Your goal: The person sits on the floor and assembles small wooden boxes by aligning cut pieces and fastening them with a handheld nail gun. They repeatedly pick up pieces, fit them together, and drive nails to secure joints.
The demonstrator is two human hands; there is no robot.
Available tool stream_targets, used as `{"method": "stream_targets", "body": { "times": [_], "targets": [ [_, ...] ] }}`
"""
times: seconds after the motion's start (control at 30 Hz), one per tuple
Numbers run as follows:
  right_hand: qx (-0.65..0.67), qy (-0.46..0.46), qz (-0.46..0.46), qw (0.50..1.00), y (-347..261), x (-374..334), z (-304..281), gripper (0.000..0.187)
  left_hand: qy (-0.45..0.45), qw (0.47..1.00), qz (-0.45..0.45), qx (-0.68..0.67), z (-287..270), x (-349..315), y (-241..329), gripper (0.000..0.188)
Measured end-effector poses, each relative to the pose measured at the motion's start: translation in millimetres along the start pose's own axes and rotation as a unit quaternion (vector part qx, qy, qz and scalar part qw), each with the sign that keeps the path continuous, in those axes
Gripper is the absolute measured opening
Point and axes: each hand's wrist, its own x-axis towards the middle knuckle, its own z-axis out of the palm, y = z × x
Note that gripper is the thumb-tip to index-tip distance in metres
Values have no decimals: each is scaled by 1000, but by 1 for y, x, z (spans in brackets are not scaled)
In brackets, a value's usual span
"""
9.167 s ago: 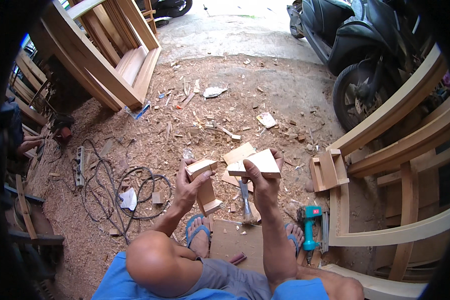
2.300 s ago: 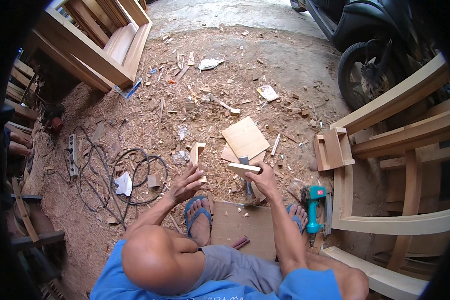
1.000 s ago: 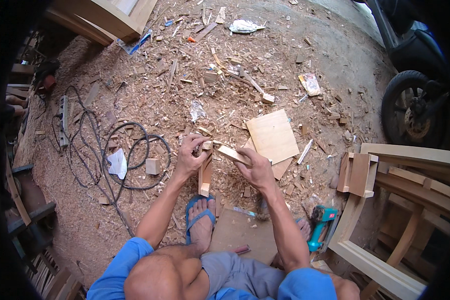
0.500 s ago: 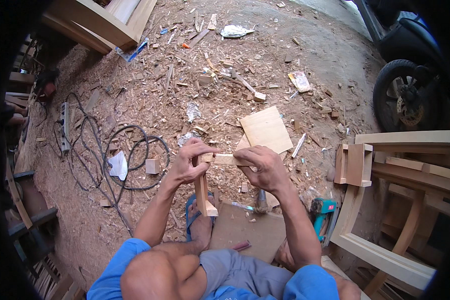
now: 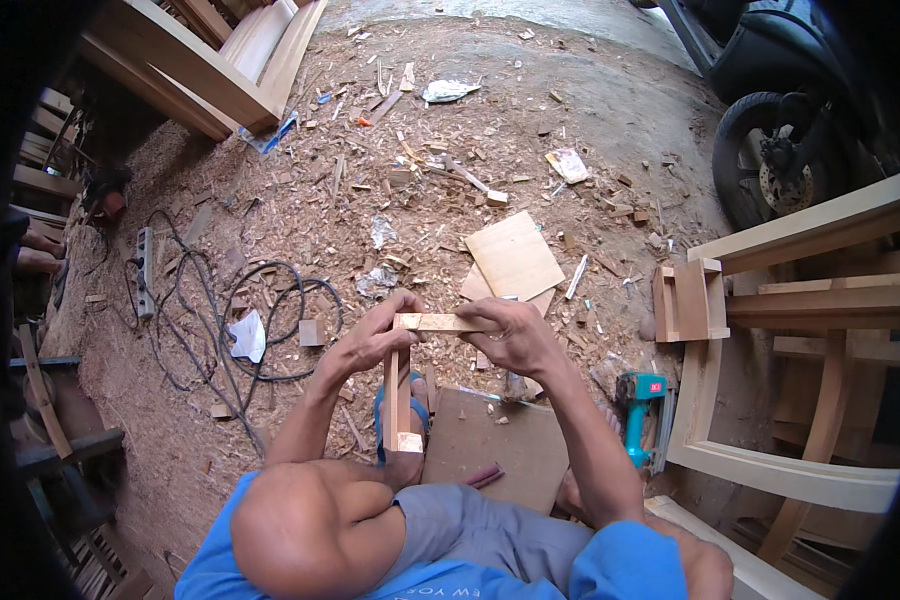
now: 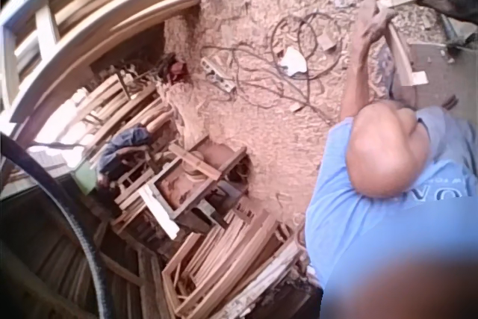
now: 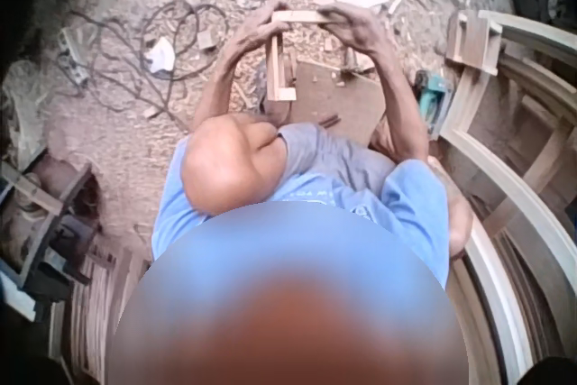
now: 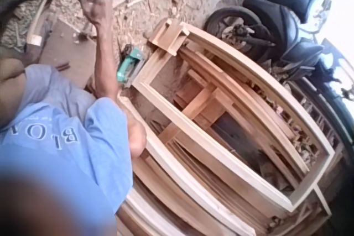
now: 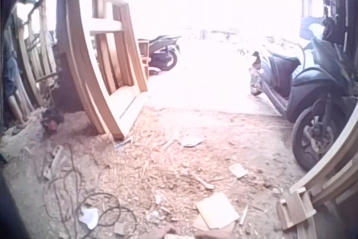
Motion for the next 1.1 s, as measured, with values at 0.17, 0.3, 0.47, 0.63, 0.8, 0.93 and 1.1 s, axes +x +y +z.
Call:
{"method": "stream_targets", "body": {
  "times": [0.17, 0.3, 0.47, 0.63, 0.8, 0.93, 1.1],
  "targets": [
    [61, -29, 75, 995, 8, -14, 13, 36, -60, 990, -75, -101, 4, -1, -6, 33],
    [82, -75, 135, 985, 15, -44, 34, 38, -127, 985, -114, -17, 10, 6, -19, 27],
    [81, 5, 190, 978, 25, -90, 79, 37, -241, 903, -256, -247, 20, 4, -30, 40],
    [73, 66, 110, 989, 34, -129, 110, 38, -257, 939, -155, -166, 23, -7, -39, 43],
    [37, 36, 107, 993, 39, -147, 123, 42, -126, 954, -171, -210, 38, -39, -62, 47],
    [84, 65, 103, 989, 41, -149, 122, 41, -37, 932, -218, -288, 68, -59, -78, 39],
    [83, 72, 125, 986, 44, -151, 126, 41, -28, 867, -259, -425, 74, -70, -71, 44]
  ]
}}
